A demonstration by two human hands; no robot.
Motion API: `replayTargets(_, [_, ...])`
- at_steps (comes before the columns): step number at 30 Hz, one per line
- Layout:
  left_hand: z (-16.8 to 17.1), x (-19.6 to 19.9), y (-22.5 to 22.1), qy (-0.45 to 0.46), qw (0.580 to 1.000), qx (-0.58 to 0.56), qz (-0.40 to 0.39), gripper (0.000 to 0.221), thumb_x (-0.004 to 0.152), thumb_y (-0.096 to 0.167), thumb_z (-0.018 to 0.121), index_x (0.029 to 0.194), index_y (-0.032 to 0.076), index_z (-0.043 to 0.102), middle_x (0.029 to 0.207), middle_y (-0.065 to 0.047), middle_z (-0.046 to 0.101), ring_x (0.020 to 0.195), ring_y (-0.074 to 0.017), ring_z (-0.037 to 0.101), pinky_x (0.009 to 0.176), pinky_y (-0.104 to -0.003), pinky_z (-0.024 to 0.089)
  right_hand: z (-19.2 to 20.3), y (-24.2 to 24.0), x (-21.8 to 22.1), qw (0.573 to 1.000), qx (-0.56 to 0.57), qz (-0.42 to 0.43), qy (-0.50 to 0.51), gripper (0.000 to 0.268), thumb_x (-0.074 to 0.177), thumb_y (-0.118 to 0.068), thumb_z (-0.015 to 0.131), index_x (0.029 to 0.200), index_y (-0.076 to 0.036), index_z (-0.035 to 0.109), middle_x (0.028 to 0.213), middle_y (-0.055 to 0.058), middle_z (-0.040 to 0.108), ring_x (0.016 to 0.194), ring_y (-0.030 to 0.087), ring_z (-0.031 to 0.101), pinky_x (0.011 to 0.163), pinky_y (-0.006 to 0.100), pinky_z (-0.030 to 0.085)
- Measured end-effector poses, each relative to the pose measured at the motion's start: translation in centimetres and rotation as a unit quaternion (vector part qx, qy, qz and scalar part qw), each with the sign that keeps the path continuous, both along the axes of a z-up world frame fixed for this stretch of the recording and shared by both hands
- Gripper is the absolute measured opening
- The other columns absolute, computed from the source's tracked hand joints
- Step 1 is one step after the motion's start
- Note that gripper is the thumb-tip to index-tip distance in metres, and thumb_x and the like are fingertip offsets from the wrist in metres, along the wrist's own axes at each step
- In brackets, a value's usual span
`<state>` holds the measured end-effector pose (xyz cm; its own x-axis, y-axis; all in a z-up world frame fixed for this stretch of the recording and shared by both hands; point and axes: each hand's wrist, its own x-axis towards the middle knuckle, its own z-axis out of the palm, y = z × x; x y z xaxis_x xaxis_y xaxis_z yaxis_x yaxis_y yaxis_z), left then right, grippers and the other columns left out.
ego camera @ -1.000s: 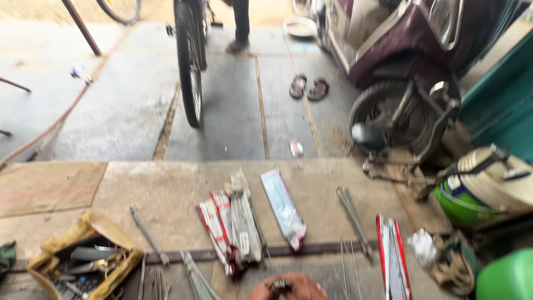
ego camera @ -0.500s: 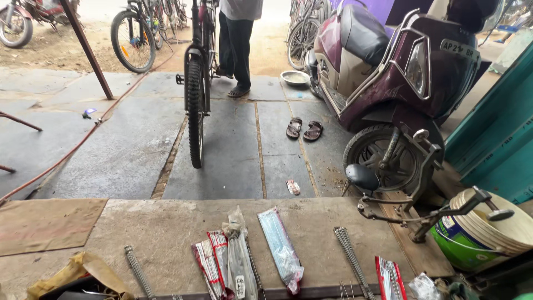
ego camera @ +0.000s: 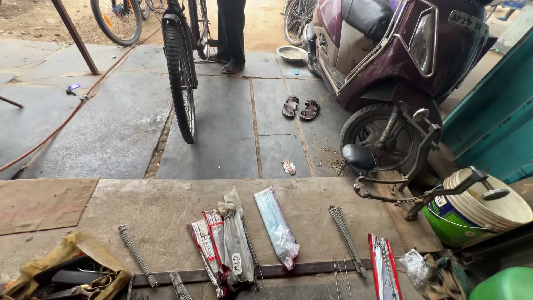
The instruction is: The person sorts metal bicycle spokes by hand, grouping them and placing them into different packages or bundles while sitting on the ground.
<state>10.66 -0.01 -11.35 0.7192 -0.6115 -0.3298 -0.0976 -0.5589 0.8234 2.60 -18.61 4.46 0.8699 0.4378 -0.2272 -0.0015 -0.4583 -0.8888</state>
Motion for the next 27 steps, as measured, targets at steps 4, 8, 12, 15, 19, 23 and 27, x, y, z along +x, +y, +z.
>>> replayTargets(4, [-2.1,-2.8,0.9,0.011,1.000,0.004,-0.005,0.034,0.092,0.026,0.065,0.125,0.021,0.072,0.126,-0.009,0.071,0.118,-0.0285,0.068,0.104,-0.036,0.053,-0.8,0.4,-0.7,1.000,0.005,0.012,0.018,0.025,0.096,-0.023,0.070,0.122,-0.022,0.071,0.118,0.010,0.076,0.112,0.023,0.075,0.104,0.042,0.055])
replayTargets(8, [-2.5,-3.5,1.2,0.015,1.000,0.002,0.002,0.034,0.093,0.028,0.065,0.126,0.022,0.071,0.128,-0.008,0.071,0.120,-0.0279,0.067,0.106,-0.035,0.052,-1.2,0.5,-1.7,0.999,0.015,0.016,0.033,0.025,0.097,-0.025,0.070,0.122,-0.023,0.071,0.118,0.009,0.076,0.113,0.022,0.075,0.105,0.042,0.055])
replayTargets(12, [-1.5,-4.4,1.7,0.039,0.999,0.013,0.013,0.033,0.090,0.029,0.066,0.121,0.020,0.073,0.125,-0.007,0.072,0.119,-0.0266,0.069,0.107,-0.035,0.052,-0.9,0.9,-2.0,0.999,0.020,0.023,0.015,0.023,0.098,-0.021,0.071,0.121,-0.023,0.070,0.120,0.007,0.077,0.109,0.021,0.076,0.104,0.041,0.055])
replayTargets(15, [-0.9,-4.2,1.8,0.044,0.998,0.033,-0.006,0.031,0.091,0.029,0.066,0.120,0.018,0.072,0.123,-0.008,0.073,0.118,-0.0289,0.068,0.106,-0.037,0.052,-0.3,0.8,-2.2,0.999,0.022,0.034,-0.001,0.022,0.099,-0.020,0.072,0.121,-0.021,0.070,0.118,0.008,0.078,0.108,0.022,0.076,0.103,0.043,0.055])
replayTargets(19, [-1.9,-4.3,1.7,0.074,0.995,0.064,0.013,0.035,0.088,0.029,0.068,0.122,0.021,0.072,0.121,-0.009,0.073,0.117,-0.0295,0.069,0.105,-0.038,0.054,-0.2,1.0,-2.3,1.000,0.007,0.018,0.007,0.024,0.099,-0.022,0.070,0.123,-0.023,0.071,0.118,0.007,0.078,0.111,0.021,0.076,0.104,0.045,0.054])
replayTargets(23, [-2.9,-4.4,1.5,0.063,0.996,0.049,0.033,0.037,0.094,0.040,0.055,0.119,0.020,0.073,0.119,-0.007,0.075,0.116,-0.0271,0.072,0.104,-0.038,0.054,-0.1,1.3,-1.9,1.000,0.011,0.002,0.026,0.025,0.096,-0.026,0.069,0.121,-0.024,0.073,0.122,0.006,0.078,0.116,0.021,0.075,0.107,0.048,0.048])
replayTargets(27, [-3.1,-4.3,1.0,0.039,0.998,0.022,0.033,0.043,0.093,0.050,0.056,0.125,0.027,0.073,0.122,-0.005,0.073,0.117,-0.0261,0.069,0.107,-0.037,0.051,0.9,1.4,-2.1,0.992,-0.116,0.006,0.054,0.026,0.097,-0.034,0.069,0.122,-0.027,0.072,0.121,0.004,0.077,0.118,0.022,0.073,0.112,0.059,0.029])
